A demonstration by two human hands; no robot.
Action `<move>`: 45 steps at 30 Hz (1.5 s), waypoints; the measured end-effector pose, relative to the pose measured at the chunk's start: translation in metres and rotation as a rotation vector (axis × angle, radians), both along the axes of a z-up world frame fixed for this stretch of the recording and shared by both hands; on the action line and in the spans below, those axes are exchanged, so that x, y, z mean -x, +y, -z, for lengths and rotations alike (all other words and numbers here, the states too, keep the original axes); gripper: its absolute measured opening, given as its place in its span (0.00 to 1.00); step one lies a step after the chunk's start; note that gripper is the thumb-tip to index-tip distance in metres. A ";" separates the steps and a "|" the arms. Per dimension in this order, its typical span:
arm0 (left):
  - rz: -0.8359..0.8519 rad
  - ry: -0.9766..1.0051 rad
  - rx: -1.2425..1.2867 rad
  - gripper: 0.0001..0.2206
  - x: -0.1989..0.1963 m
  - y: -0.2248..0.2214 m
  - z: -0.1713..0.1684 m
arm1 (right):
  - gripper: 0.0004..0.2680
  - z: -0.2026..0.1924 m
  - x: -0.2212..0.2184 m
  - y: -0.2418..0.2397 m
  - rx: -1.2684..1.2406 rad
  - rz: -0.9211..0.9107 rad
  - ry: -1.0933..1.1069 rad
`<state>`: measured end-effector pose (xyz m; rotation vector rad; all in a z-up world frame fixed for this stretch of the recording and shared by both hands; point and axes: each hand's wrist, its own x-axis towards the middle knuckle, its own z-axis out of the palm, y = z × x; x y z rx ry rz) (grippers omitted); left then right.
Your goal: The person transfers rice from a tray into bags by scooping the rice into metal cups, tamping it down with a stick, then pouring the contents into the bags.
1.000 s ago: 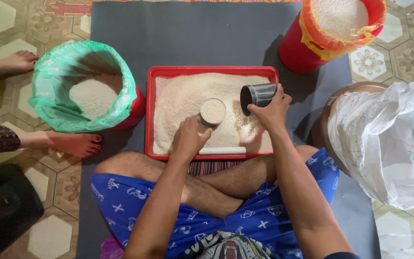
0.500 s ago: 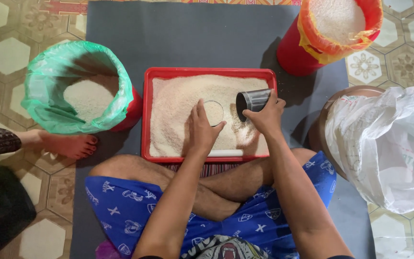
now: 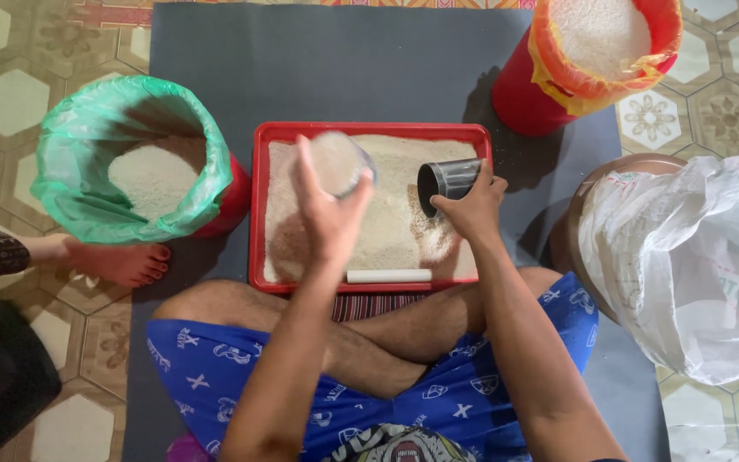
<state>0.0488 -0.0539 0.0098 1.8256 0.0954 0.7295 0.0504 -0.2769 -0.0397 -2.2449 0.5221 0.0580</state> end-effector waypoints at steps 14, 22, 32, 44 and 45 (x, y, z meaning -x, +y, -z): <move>-0.134 0.037 0.585 0.28 -0.056 0.208 -0.055 | 0.42 -0.008 -0.003 0.002 0.085 -0.005 0.049; -0.115 0.175 1.102 0.19 -0.049 0.242 -0.050 | 0.42 -0.009 -0.003 0.003 0.088 -0.001 0.044; -0.098 0.067 0.920 0.22 -0.047 0.234 -0.042 | 0.42 -0.012 -0.002 0.001 0.071 0.010 0.061; -0.211 0.124 0.559 0.32 -0.030 0.173 -0.055 | 0.42 -0.020 0.000 0.005 0.030 0.036 0.045; -0.277 0.222 0.479 0.33 -0.028 0.159 -0.057 | 0.43 -0.018 0.001 0.004 0.016 0.046 0.005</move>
